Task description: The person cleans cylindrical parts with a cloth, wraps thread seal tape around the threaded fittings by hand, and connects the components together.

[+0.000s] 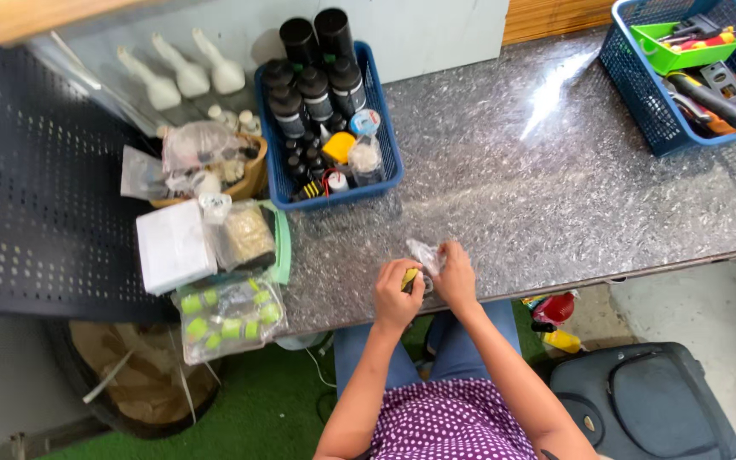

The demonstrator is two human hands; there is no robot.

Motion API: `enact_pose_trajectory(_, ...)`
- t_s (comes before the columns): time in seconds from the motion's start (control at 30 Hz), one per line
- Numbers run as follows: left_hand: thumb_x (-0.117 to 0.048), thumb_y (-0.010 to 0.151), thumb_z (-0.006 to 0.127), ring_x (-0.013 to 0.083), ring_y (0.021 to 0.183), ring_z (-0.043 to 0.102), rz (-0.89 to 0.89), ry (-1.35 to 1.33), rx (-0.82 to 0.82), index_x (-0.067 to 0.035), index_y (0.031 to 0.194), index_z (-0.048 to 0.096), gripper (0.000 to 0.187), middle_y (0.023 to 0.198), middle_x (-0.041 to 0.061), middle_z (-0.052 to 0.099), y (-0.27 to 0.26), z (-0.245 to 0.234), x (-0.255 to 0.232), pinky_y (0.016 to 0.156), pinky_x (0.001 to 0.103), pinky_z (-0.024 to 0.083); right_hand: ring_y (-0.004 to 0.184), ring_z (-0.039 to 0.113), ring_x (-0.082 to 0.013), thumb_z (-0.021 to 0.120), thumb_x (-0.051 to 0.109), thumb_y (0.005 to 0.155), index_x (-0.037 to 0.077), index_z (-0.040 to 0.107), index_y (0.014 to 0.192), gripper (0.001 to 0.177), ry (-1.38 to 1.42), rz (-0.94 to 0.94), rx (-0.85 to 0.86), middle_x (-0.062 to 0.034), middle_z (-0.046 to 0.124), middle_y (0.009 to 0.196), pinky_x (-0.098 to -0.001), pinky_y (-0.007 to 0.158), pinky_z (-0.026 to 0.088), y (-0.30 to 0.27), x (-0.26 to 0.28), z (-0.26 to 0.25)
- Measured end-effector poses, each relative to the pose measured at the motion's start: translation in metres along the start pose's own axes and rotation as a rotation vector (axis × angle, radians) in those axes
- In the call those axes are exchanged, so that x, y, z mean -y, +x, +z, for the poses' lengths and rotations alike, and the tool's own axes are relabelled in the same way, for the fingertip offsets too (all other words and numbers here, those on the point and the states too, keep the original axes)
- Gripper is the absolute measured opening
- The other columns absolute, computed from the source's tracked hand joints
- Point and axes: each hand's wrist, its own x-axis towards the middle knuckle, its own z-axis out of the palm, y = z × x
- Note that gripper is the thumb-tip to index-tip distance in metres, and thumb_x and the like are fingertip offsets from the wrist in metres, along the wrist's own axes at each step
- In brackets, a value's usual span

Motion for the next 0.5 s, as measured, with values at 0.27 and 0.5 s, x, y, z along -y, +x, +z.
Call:
enact_pose_trajectory(0.27, -0.012, 0.083, 0.072, 0.0356, 0.099, 0.067, -0.244, 0.101, 0.082, -0.011, 0.122, 0.064, 0.039, 0.107, 0.015, 0.066, -0.052, 0.008, 0.043, 0.083, 0.045, 0.055, 0.107, 0.065, -0.0351, 0.078, 0.022, 0.091, 0.004, 0.054, 0.127, 0.047, 0.464, 0.083, -0.194, -0.0171, 0.063, 0.120, -0.0436, 0.092, 0.051, -0.035, 0.006, 0.010)
enact_pose_trajectory(0.5, -0.026, 0.081, 0.080, 0.0359, 0.095, 0.071, -0.292, 0.163, 0.169, -0.019, 0.136, 0.059, 0.059, 0.105, 0.016, 0.074, -0.058, 0.013, 0.067, 0.082, 0.046, 0.056, 0.100, 0.065, -0.0280, 0.078, 0.021, 0.087, 0.000, 0.051, 0.128, 0.053, 0.601, 0.118, -0.241, -0.0189, 0.063, 0.113, -0.0387, 0.086, 0.053, -0.042, -0.004, 0.029)
